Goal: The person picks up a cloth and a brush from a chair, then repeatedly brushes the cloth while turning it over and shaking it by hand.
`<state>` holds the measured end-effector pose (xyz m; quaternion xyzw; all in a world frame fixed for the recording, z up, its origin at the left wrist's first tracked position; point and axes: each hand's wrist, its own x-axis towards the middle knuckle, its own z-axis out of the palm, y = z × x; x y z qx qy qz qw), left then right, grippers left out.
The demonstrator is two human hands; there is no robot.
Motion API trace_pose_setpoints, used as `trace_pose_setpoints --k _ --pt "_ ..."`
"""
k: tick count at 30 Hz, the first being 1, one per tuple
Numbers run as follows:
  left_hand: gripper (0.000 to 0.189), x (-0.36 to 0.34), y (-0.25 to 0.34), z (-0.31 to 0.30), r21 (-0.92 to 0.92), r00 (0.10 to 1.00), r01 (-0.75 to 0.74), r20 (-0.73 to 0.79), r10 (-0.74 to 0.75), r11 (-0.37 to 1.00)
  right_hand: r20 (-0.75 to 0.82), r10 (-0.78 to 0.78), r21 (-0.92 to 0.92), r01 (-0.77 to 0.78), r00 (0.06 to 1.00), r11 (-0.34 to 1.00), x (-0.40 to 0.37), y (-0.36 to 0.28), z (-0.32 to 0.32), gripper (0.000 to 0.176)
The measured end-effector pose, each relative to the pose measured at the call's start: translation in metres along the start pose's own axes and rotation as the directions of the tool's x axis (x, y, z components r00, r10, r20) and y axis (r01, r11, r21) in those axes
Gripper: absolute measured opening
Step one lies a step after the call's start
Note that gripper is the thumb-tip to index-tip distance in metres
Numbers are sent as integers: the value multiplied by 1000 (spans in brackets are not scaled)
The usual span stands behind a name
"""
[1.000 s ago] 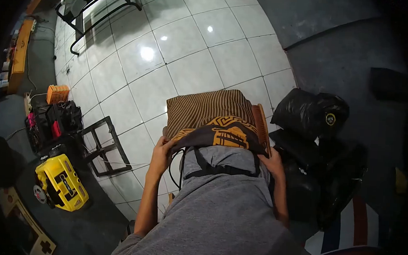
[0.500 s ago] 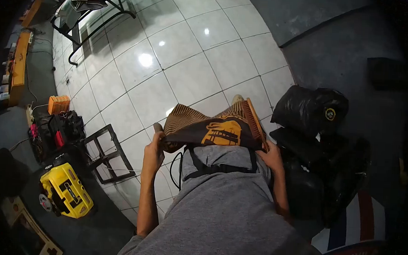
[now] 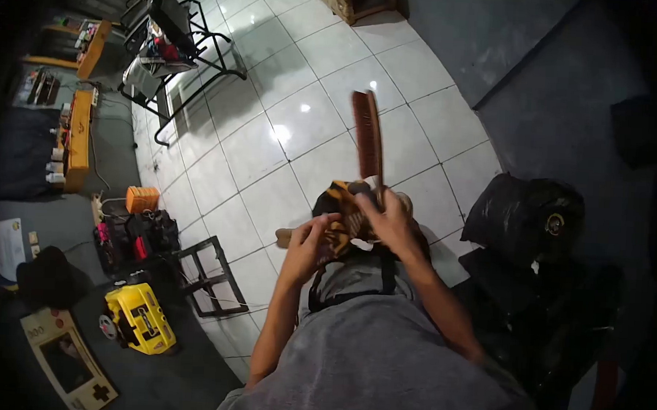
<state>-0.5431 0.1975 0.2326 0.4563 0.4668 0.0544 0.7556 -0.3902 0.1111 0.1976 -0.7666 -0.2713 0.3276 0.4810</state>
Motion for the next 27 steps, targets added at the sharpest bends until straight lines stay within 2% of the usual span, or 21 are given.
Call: trace_pose_setpoints --k 1,2,4,5,6,8,12,14,15,16,20,22,23,24,25,26,27 --pt "51 8 3 17 -112 998 57 -18 -59 992 5 -97 72 96 995 993 0 0 4 33" --pt "51 16 6 28 -97 998 60 -18 -62 994 3 -196 138 193 981 971 -3 -1 5 31" --pt "55 29 10 46 -122 981 158 -95 -170 980 59 -87 249 70 994 966 -8 -9 -5 27" --pt "55 32 12 53 -117 980 163 -99 -174 980 70 -135 142 124 988 982 -7 -2 -9 26" --pt "52 33 15 59 -140 985 160 -44 -168 977 72 -129 147 117 989 982 -5 0 -14 26" --pt "47 37 18 72 -190 987 157 70 -146 969 -19 -242 141 242 970 960 -2 3 -25 28" --pt "36 42 17 89 -254 986 141 126 -112 957 50 -257 186 244 965 952 8 -1 -53 28" --pt "34 44 21 96 -172 996 89 31 -85 981 102 -347 187 325 932 927 12 -8 -64 26" --pt "27 51 13 81 -149 989 95 124 -77 984 95 -389 114 378 916 919 14 -9 -69 24" --pt "27 52 16 78 -154 989 94 125 -75 984 98 -389 110 379 916 919 14 -9 -73 24" --pt "16 56 19 94 -82 990 -71 117 80 994 167 -431 -31 442 887 896 13 5 -83 20" --pt "17 62 20 99 -79 976 -204 56 209 976 -79 -515 0 517 854 856 15 16 -78 19" --pt "21 67 23 104 -27 966 -258 -25 257 966 -141 -527 -73 522 838 850 17 20 -79 19" --pt "21 70 29 109 -25 963 -269 -23 269 963 -145 -536 -75 531 831 844 18 23 -84 19" --pt "20 69 39 117 -43 937 -335 -120 328 941 -4 -371 -60 370 929 927 19 25 -92 20" --pt "19 68 49 125 -55 901 -396 -216 376 917 137 -180 -73 191 974 979 19 27 -100 21" --pt "20 69 58 131 -13 867 -442 -261 424 897 159 -165 -125 185 973 975 20 28 -105 22"
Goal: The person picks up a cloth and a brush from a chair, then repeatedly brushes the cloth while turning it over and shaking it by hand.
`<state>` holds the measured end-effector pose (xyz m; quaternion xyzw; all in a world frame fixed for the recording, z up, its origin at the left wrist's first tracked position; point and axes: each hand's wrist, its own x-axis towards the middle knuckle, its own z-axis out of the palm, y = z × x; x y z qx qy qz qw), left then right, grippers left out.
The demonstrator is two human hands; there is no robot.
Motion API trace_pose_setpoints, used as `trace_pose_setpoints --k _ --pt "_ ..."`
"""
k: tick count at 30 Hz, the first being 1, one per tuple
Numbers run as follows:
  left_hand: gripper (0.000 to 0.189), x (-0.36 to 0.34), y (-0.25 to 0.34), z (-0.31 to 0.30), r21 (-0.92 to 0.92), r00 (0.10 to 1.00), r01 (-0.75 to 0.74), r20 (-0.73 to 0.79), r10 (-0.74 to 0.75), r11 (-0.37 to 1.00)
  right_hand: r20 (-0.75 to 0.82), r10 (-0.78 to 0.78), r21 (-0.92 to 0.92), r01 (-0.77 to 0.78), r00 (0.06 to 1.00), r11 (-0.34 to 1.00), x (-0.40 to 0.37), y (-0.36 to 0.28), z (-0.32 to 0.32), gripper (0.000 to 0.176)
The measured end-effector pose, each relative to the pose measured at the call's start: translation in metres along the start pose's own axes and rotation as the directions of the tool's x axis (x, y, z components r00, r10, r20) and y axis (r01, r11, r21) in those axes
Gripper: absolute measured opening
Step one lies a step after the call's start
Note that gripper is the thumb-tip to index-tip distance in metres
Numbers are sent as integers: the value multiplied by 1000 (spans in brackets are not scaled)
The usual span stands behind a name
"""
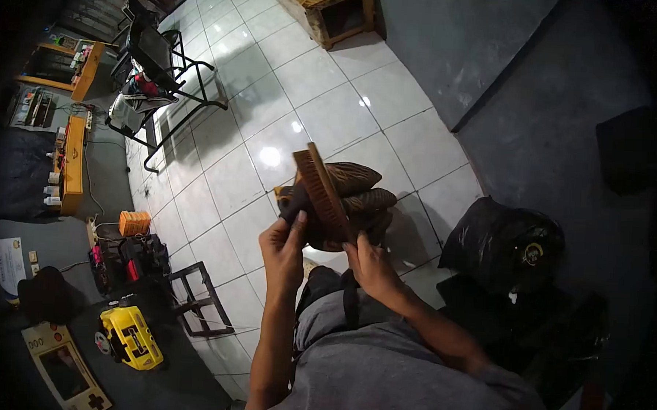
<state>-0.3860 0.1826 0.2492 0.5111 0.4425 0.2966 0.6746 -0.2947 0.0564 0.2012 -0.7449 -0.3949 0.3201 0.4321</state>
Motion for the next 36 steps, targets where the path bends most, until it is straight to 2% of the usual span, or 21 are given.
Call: trace_pose_setpoints --k 3,7,8,11,12,13,15,16,17,19,21,23,24,26,28,30,32,33,34,35,36 --pt "22 9 24 20 -100 984 -145 -115 133 984 -15 21 -68 -22 1000 997 4 17 0 25" --pt "22 13 54 30 -30 951 -287 -128 281 958 59 166 484 -174 984 858 11 -21 -20 25" --pt "21 11 61 36 -25 942 -316 -129 310 949 -214 -170 119 199 962 973 13 -36 -20 26" --pt "19 8 79 45 27 923 -361 -130 362 932 -393 -310 124 385 865 915 15 -47 -10 26" --pt "20 10 84 48 63 870 -471 -129 475 880 -328 -542 -395 408 774 823 16 -12 16 26" --pt "20 10 92 50 96 802 -577 -125 585 811 -329 -550 -399 415 768 818 21 6 25 26" --pt "25 0 114 47 -5 828 -547 -152 540 837 -148 -262 -168 237 954 957 29 46 36 34" --pt "27 -2 125 43 7 794 -582 -212 570 813 -149 -277 -176 250 949 952 29 123 66 34" --pt "29 -4 137 39 21 755 -616 -272 597 788 312 27 -439 119 950 890 18 202 89 37" --pt "31 -7 154 27 -65 702 -659 -412 581 750 97 265 -468 -191 960 863 -11 172 54 34" --pt "32 -7 155 11 -45 690 -669 -408 597 742 295 388 -447 -233 873 864 -38 260 56 31" --pt "30 -4 142 -3 -110 751 -602 -415 514 791 321 693 -340 -604 646 721 -40 252 42 34" --pt "28 1 135 -7 -107 753 -591 -429 499 800 322 696 -338 -609 642 718 -40 246 41 34" --pt "24 8 120 -13 -74 780 -554 -392 487 829 20 473 559 -402 881 725 -39 229 44 43" --pt "23 10 113 -16 -23 796 -535 -350 495 844 63 749 675 -581 660 455 -4 203 34 44" --pt "25 5 116 -9 22 789 -543 -327 520 839 -45 565 702 -376 824 605 13 100 9 37" --pt "25 4 116 -5 55 790 -545 -300 535 837 -311 257 448 -98 915 889 22 39 5 30" --pt "24 0 117 1 73 791 -546 -283 542 835 -210 233 516 -95 949 852 15 -9 -7 29" --pt "23 -1 113 5 54 805 -538 -265 532 841 -135 48 280 -8 990 960 15 -28 -14 23" --pt "22 -2 109 7 35 816 -532 -248 522 846 -85 -157 340 177 984 924 9 -42 -9 16" --pt "21 0 102 4 22 822 -535 -219 526 845 -148 -322 177 346 935 922 7 -43 1 15"
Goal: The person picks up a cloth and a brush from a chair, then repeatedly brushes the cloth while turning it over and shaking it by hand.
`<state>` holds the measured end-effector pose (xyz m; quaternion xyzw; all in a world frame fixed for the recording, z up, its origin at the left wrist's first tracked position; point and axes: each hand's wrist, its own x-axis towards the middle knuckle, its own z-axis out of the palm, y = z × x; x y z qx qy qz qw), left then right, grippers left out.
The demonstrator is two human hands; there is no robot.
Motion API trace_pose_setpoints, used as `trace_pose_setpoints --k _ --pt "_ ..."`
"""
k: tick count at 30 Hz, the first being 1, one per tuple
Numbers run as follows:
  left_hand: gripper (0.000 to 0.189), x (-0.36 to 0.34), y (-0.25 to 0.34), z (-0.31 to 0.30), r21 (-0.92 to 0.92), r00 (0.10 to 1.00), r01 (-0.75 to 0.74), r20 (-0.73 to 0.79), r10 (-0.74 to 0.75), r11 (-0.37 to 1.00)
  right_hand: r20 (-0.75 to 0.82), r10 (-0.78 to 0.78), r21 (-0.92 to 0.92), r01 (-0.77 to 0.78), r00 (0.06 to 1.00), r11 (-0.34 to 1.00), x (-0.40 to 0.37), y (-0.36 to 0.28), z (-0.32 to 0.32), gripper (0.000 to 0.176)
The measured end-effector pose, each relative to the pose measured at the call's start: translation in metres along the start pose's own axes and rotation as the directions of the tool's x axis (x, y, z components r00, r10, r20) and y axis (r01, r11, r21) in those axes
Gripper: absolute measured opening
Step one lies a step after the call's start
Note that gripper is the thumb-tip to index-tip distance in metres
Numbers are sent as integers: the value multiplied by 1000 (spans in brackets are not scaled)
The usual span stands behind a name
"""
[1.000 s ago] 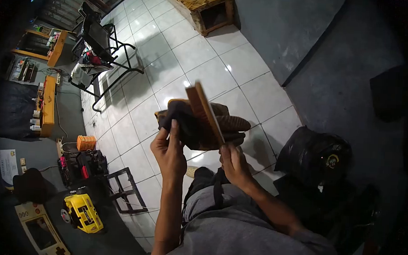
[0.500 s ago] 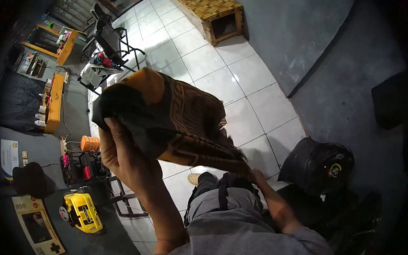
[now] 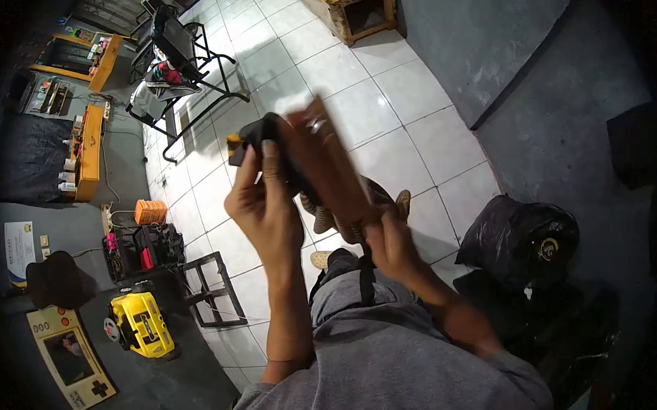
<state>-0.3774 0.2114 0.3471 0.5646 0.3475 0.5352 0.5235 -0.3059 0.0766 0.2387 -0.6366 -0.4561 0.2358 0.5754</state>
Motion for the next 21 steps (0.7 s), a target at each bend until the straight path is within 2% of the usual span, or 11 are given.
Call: trace_pose_setpoints --k 2,4,6,8,11,12,14,15,18,20,21 --pt "23 -3 9 2 4 1000 -29 -13 29 1000 -1 -182 -150 180 983 972 -12 18 16 17" --pt "22 -1 20 -3 -130 999 4 -54 -11 991 247 136 -552 23 959 834 -31 64 24 25" --pt "21 4 30 -16 -125 981 -105 -173 83 987 322 579 -695 -228 749 682 -76 177 33 23" --pt "23 8 36 -33 -110 958 -167 -253 135 980 317 650 -715 -276 691 642 -121 230 5 24" --pt "33 3 39 -49 94 903 -176 -380 199 980 164 889 -829 -429 428 360 -168 305 -35 30" --pt "37 2 40 -51 -48 930 -148 -347 122 988 121 945 -809 -522 303 271 -167 311 -40 36" --pt "37 2 35 -56 -66 962 -52 -271 32 996 -69 869 -597 -718 490 358 -154 299 -42 33" --pt "37 3 30 -56 -90 979 27 -198 -45 996 -51 854 -280 -828 518 486 -130 263 -42 33" --pt "31 -1 16 -44 -189 987 147 -37 -156 971 -60 693 479 -588 718 652 -55 125 -15 34" --pt "29 -7 15 -37 -210 976 219 46 -214 953 -11 397 472 -345 918 811 -18 45 -4 29" --pt "28 -9 17 -31 -233 968 251 86 -237 940 -68 281 60 -277 957 959 -23 56 10 23"
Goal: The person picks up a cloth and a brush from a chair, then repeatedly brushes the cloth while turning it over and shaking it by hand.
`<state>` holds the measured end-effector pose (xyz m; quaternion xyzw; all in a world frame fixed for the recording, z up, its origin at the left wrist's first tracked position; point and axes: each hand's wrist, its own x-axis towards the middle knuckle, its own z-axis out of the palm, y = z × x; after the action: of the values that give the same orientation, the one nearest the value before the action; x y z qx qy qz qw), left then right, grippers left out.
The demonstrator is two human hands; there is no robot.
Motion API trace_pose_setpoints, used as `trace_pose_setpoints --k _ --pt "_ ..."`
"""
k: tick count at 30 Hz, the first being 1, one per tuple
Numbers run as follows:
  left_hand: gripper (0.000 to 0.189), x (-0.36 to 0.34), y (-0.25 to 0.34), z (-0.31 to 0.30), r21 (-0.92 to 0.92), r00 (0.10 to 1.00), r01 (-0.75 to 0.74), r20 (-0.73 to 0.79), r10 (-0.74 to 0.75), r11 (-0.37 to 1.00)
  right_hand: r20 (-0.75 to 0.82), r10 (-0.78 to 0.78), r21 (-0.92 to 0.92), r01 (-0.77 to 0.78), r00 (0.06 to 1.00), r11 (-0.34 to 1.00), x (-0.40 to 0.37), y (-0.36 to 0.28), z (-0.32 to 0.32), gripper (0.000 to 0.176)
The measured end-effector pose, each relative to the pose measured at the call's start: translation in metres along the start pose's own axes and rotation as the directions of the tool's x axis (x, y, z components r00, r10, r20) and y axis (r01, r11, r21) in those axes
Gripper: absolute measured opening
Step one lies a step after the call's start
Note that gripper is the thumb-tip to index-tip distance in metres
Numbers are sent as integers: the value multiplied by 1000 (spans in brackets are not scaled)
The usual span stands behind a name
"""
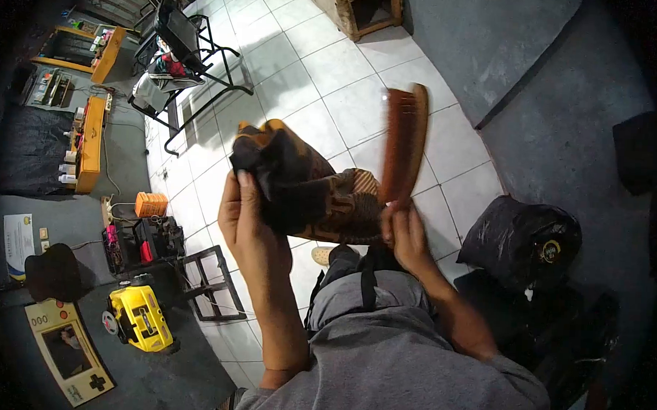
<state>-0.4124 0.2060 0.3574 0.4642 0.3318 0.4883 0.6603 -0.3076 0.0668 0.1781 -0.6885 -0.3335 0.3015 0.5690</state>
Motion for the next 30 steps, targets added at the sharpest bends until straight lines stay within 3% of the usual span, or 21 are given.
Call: trace_pose_setpoints --k 1,2,4,5,7,9,10,11,12,15,16,17,18,20,22,23,24,25,27,28,30 --pt "28 -2 -1 5 -44 1000 28 -8 -28 999 100 -102 204 80 990 976 4 -26 4 17" --pt "27 -2 -2 9 -87 998 55 -14 -56 995 112 -303 117 290 946 950 9 -51 8 21" --pt "27 -2 -1 11 -149 991 99 -74 -111 984 139 -446 55 443 884 895 19 -38 30 26" --pt "30 -1 6 12 -165 997 79 0 -80 983 145 -448 60 444 882 894 21 -15 37 26" --pt "35 -2 19 14 -213 996 0 86 19 977 324 -26 -131 72 946 989 24 54 46 33" --pt "37 3 29 0 -341 961 -101 209 180 935 376 -246 -271 360 893 893 16 120 28 40" --pt "37 1 35 -7 -357 943 -150 229 242 922 396 -7 -459 204 918 865 6 168 21 42" --pt "37 -3 41 -8 -321 970 -190 85 228 928 365 234 -634 57 901 771 -7 203 12 45" --pt "37 -6 47 -9 -278 975 -222 -59 214 935 379 356 -713 24 854 701 -20 207 -4 42" --pt "36 -9 45 -19 -208 975 -219 -71 209 953 397 681 -833 -70 615 548 -46 286 -32 33" --pt "36 -10 42 -20 -113 969 -226 -132 211 967 395 684 -833 -75 613 548 -47 284 -33 33" --pt "36 -6 39 -17 -56 978 -110 -182 98 992 349 736 -608 -457 580 649 -46 283 -35 34" --pt "38 -2 33 -19 -32 999 2 -49 -3 999 325 785 -262 -748 527 610 -44 283 -37 38" --pt "35 -2 16 -8 -154 976 101 -176 -128 983 108 727 118 -734 679 668 -25 222 -12 45" --pt "27 -5 6 4 -107 995 77 -47 -83 991 1 500 208 -489 866 847 -1 67 -6 38" --pt "27 -9 4 13 -106 995 83 -39 -87 991 -106 256 89 -247 961 965 -1 26 0 33" --pt "24 -12 4 24 -90 995 95 -28 -98 991 -179 -21 -58 11 984 998 0 -2 5 29" --pt "22 -13 4 32 -80 995 102 -15 -103 992 -190 -31 -63 19 981 998 2 -27 8 29" --pt "21 -12 4 34 -71 996 80 40 -77 994 -52 -427 11 428 903 904 2 -56 12 24" --pt "20 -13 6 34 -54 995 61 83 -56 997 -53 -432 8 433 900 901 1 -49 14 24" --pt "19 -20 22 36 15 996 -8 92 7 1000 162 -12 -65 22 987 998 -2 -8 26 25"
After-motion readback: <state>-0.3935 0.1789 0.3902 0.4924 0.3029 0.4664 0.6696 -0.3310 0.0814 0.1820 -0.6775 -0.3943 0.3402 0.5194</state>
